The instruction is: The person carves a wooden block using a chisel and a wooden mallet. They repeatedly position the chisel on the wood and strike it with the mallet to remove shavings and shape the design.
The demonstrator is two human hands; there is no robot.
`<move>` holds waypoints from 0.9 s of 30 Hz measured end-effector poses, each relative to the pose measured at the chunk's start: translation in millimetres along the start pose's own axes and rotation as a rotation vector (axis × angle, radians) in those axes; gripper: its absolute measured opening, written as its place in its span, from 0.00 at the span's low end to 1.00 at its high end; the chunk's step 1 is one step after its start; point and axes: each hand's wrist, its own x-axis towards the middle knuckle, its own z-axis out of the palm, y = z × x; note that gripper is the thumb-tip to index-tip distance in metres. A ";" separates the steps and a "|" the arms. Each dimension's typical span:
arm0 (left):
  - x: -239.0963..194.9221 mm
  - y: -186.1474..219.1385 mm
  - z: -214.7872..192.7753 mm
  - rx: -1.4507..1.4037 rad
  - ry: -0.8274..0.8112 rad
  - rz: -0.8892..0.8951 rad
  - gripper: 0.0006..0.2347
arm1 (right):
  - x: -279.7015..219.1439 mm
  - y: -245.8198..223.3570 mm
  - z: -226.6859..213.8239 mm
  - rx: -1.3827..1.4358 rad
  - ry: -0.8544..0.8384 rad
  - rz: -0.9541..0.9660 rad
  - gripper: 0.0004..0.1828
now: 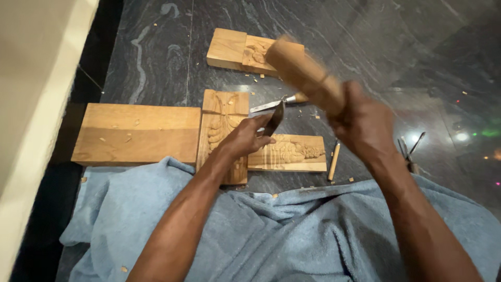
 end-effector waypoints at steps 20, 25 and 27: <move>-11.5 -10.9 8.1 -0.197 0.078 0.123 0.29 | -11.9 21.8 -23.5 0.632 0.558 -0.113 0.17; -13.2 -4.4 8.8 -0.116 0.083 0.076 0.29 | -18.6 -6.3 -1.8 -0.217 0.375 -0.272 0.17; -15.2 -2.1 8.3 -0.119 0.083 0.140 0.28 | -24.9 -10.0 -0.9 -0.263 0.099 -0.278 0.18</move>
